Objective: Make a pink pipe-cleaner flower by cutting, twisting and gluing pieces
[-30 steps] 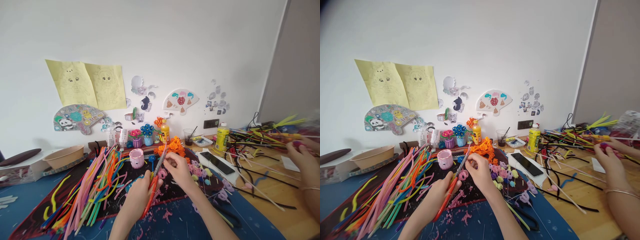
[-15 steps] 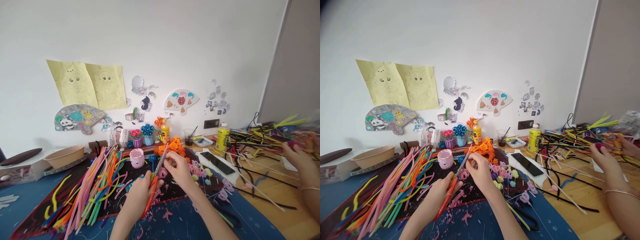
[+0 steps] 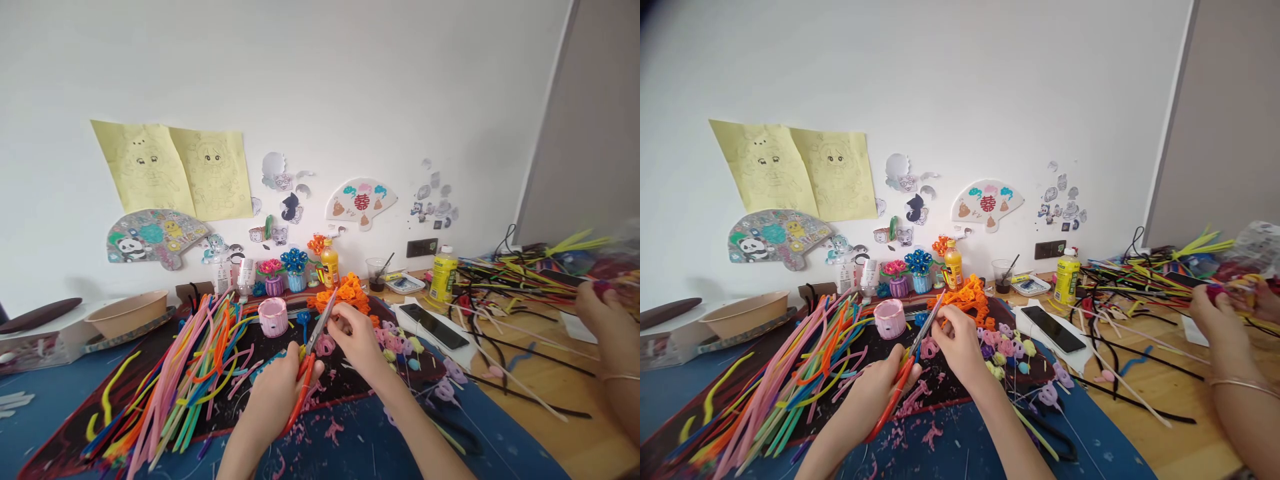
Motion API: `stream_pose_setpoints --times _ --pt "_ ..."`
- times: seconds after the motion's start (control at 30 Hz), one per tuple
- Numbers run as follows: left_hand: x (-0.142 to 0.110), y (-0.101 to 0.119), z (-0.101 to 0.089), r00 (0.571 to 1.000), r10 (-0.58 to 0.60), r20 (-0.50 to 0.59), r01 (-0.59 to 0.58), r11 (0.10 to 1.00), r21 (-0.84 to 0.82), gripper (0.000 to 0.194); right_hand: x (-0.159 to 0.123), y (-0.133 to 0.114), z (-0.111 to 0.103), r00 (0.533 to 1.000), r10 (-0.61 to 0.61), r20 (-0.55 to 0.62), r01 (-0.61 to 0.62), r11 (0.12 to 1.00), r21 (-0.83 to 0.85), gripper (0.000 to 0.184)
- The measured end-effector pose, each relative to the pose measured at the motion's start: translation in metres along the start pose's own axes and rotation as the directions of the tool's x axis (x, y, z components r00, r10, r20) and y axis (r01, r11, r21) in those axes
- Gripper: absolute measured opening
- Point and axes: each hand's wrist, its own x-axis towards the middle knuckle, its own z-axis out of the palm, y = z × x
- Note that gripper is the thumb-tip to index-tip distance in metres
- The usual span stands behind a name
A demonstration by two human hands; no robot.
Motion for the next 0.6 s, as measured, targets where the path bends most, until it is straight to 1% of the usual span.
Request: stream_pose_setpoints --times 0.1,0.23,0.33,0.5,0.6 --pt "-0.0001 0.0032 -0.002 1.0 0.0 0.002 0.0 1.0 -0.01 0.025 -0.0006 0.0 0.0001 1.0 -0.007 0.017 0.007 1.0 0.0 0.011" --pt "0.0018 0.0037 -0.0025 1.0 -0.02 0.009 0.02 0.999 0.032 0.026 -0.001 -0.0002 0.0 1.0 -0.01 0.029 0.011 1.0 -0.011 0.01" --pt "0.0022 0.0022 -0.0013 1.0 0.001 -0.008 -0.001 0.999 0.045 0.024 -0.001 -0.0009 0.0001 0.999 -0.017 0.033 0.018 1.0 -0.019 0.009" --pt "-0.0001 0.0024 -0.0015 0.999 0.025 -0.021 -0.025 1.0 0.004 0.023 -0.0007 -0.0008 0.0006 0.999 -0.022 0.023 0.022 1.0 -0.016 0.011" --pt "-0.0008 0.0026 -0.0024 0.999 0.028 -0.035 -0.029 0.999 -0.04 0.024 -0.0002 0.0014 -0.0003 1.0 0.012 0.005 -0.012 0.999 0.039 0.014"
